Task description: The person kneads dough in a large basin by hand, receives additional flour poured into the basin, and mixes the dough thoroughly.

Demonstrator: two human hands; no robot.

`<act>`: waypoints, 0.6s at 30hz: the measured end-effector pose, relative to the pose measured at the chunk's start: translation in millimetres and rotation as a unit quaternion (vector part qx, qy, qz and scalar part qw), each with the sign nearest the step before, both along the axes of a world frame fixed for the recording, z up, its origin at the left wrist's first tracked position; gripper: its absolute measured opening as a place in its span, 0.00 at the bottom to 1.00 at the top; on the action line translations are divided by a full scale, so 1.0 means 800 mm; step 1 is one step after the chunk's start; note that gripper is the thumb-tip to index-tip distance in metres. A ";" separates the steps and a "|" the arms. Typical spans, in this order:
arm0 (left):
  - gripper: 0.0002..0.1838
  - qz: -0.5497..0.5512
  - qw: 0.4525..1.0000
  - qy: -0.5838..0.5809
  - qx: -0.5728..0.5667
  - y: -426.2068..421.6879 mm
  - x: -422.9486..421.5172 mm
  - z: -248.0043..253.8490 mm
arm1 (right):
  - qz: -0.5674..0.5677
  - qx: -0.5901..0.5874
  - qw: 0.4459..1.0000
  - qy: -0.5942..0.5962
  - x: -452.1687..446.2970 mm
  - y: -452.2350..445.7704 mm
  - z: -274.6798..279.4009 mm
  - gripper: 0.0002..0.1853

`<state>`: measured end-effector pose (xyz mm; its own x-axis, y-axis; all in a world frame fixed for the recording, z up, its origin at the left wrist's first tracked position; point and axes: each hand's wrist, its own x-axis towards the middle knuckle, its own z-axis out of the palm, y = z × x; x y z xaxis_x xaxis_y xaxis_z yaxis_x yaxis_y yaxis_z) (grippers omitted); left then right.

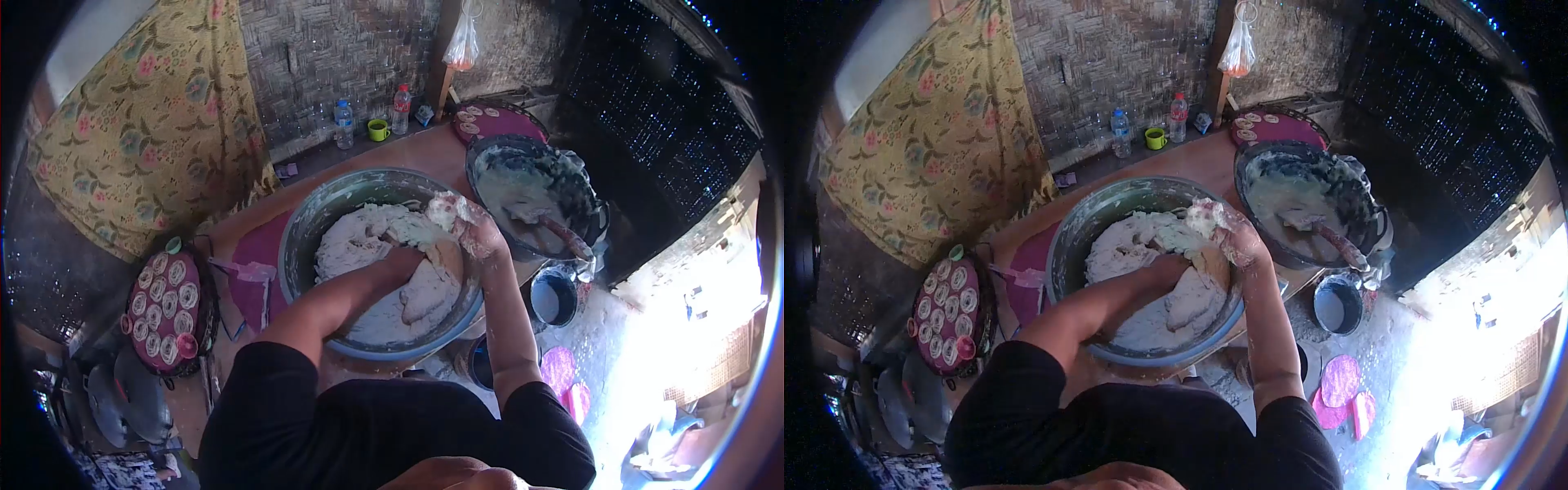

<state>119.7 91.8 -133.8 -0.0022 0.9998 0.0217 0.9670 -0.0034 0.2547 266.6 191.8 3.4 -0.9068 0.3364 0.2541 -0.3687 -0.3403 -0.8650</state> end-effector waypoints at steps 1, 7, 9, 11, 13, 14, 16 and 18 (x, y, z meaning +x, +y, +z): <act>0.14 -0.022 0.998 0.008 -0.066 -0.013 0.001 0.002 | -0.026 -0.027 0.999 -0.015 0.003 -0.002 -0.004 0.20; 0.41 -0.139 0.975 -0.141 -0.102 -0.121 -0.049 0.097 | -0.073 -0.245 0.967 -0.013 0.057 -0.042 0.014 0.21; 0.44 -0.018 0.955 -0.255 -0.148 -0.146 -0.046 0.209 | -0.117 -0.307 0.940 -0.093 0.077 -0.077 0.037 0.22; 0.42 0.024 0.980 -0.188 -0.069 -0.148 -0.085 0.211 | -0.125 -0.274 0.944 -0.137 0.079 -0.072 0.012 0.22; 0.42 0.011 0.994 -0.108 -0.025 -0.136 -0.118 0.198 | -0.136 -0.244 0.944 -0.176 0.075 -0.064 -0.013 0.22; 0.41 0.023 0.995 -0.078 -0.059 -0.131 -0.126 0.198 | -0.141 -0.187 0.943 -0.236 0.067 -0.055 -0.020 0.22; 0.41 0.022 0.994 -0.048 -0.096 -0.121 -0.133 0.194 | -0.155 -0.136 0.933 -0.295 0.043 -0.035 -0.036 0.22; 0.39 -0.002 0.999 -0.035 -0.039 -0.108 -0.132 0.202 | -0.158 -0.172 0.907 -0.350 0.008 -0.009 -0.060 0.21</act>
<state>14.0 5.7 27.4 0.0032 0.9984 -0.0572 0.9471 0.0154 0.3204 273.4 184.7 -44.2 -0.6501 0.5574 -0.5164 0.1049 -0.6073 -0.7875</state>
